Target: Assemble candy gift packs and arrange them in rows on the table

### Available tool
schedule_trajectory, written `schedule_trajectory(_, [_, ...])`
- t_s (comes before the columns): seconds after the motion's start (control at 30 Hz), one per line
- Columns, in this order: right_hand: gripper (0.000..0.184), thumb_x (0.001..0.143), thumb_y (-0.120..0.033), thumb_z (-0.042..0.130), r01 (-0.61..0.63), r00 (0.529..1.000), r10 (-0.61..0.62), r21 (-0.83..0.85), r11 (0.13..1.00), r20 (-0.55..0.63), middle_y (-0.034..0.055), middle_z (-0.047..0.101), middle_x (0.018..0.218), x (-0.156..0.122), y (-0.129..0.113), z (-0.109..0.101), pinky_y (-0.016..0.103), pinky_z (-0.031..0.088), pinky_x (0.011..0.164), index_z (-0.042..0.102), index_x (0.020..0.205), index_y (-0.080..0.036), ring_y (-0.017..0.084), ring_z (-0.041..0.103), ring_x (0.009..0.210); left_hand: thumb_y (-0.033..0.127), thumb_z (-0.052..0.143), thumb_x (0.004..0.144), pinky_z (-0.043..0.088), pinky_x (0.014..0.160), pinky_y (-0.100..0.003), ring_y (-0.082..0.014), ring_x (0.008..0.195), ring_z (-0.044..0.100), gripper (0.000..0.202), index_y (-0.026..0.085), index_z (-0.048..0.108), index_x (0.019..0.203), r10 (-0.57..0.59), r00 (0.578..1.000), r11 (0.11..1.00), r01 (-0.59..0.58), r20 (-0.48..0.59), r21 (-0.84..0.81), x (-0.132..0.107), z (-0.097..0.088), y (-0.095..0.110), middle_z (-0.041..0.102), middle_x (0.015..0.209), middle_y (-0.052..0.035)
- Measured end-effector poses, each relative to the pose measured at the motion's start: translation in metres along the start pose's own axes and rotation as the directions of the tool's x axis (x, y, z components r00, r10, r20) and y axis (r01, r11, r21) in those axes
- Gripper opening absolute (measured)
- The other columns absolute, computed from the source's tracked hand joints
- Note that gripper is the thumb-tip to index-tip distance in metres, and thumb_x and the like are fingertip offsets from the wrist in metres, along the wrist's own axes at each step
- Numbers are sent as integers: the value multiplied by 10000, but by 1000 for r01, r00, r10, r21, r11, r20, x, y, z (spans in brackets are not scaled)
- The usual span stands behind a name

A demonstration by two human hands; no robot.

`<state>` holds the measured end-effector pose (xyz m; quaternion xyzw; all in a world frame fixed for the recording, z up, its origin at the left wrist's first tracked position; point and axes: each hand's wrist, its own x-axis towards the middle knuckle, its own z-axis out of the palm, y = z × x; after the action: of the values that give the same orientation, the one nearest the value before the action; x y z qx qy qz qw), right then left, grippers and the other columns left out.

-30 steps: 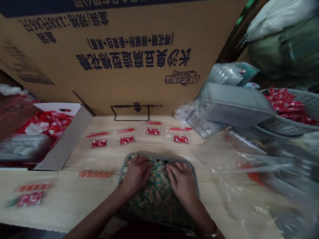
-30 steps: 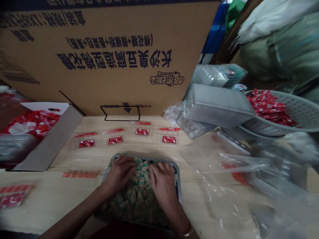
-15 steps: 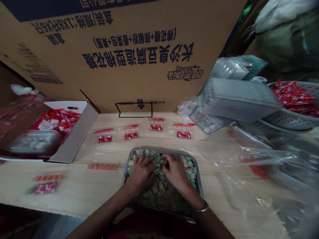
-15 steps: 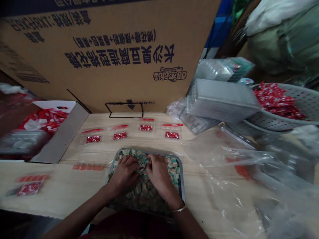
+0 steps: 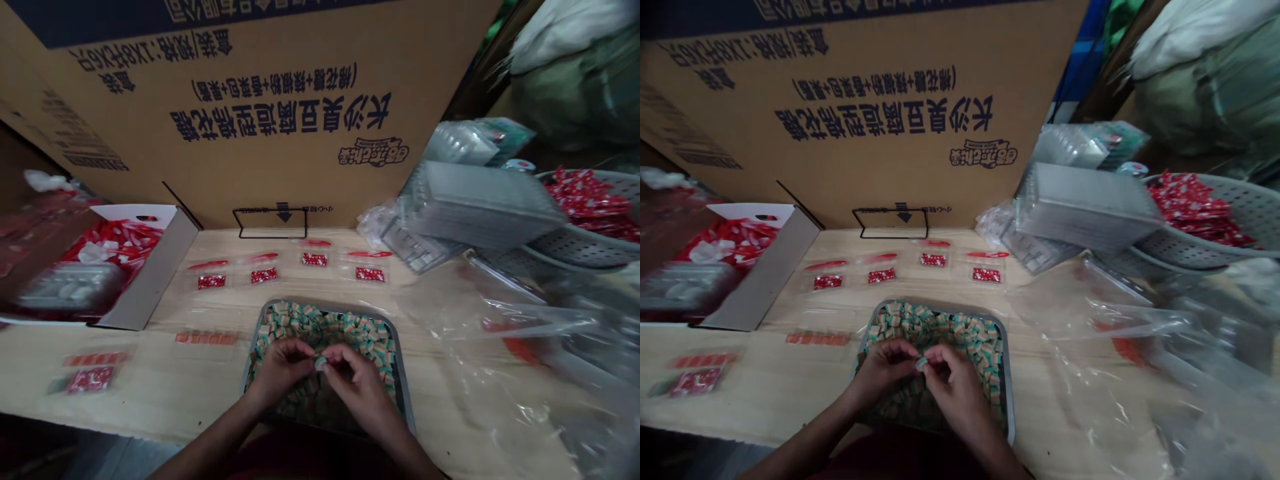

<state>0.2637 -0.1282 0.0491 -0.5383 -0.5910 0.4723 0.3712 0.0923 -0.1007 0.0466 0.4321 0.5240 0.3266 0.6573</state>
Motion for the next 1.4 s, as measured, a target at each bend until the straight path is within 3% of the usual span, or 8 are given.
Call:
schedule_trajectory(0.2, [143,770,-298,520,-50,999,50,-17,999,-19,26,655,766,0,4,13,268,471,654,618,810,-203,167,603,718,397,828,570,461,672,-222,-111,651,589,302,178,738,756,-47,995,995,55,91,-85,-7,-1,2,704,707,-2])
schedule_trajectory(0.37, [175,828,-318,503,3,1000,-2,-32,999,27,29,677,788,-2,11,7,261,477,664,630,859,-201,166,622,737,406,837,549,453,625,-199,-89,606,563,310,169,721,711,-88,995,991,92,45,-96,-10,-3,-3,671,660,14])
schedule_trajectory(0.53, [230,923,-242,417,106,986,-154,-456,884,-69,47,644,837,5,17,-8,307,449,720,640,877,-214,196,600,803,446,833,527,490,615,-231,-92,600,548,381,168,681,738,-154,987,978,146,-43,-150,-12,-4,-3,618,683,33])
schedule_trajectory(0.7, [152,856,-116,514,169,985,-148,-683,711,89,58,609,856,20,11,3,330,448,758,622,791,-201,221,576,849,417,811,553,443,558,-204,-93,585,537,344,162,676,740,-104,994,994,104,-20,-37,-7,-4,-12,618,673,21])
schedule_trajectory(0.9, [142,776,-63,515,204,979,-185,-486,850,88,23,580,780,19,9,5,299,436,704,557,743,-195,189,552,777,382,778,588,442,559,-216,-107,573,553,283,164,682,740,-55,998,998,56,-34,19,-3,-5,-20,633,661,17])
schedule_trajectory(1.0, [82,816,-206,511,90,996,-83,-210,973,41,1,594,703,11,8,0,256,434,604,564,754,-199,153,553,654,368,775,587,460,575,-222,-121,596,577,265,170,671,729,-4,994,1000,6,-109,13,-5,0,-15,645,650,17])
schedule_trajectory(1.13, [179,808,-338,510,-41,997,38,34,999,69,9,631,680,5,3,4,249,465,601,578,724,-196,150,591,643,396,779,586,472,565,-231,-129,571,593,294,168,666,732,6,996,999,-10,-84,-46,-9,7,-6,654,609,15])
schedule_trajectory(1.4, [131,801,-266,498,49,999,-46,-129,990,22,12,656,709,4,11,2,253,462,598,608,764,-206,158,607,659,465,825,541,519,650,-253,-130,648,608,399,167,698,774,14,997,994,-23,-81,-110,-13,4,-9,676,685,0])
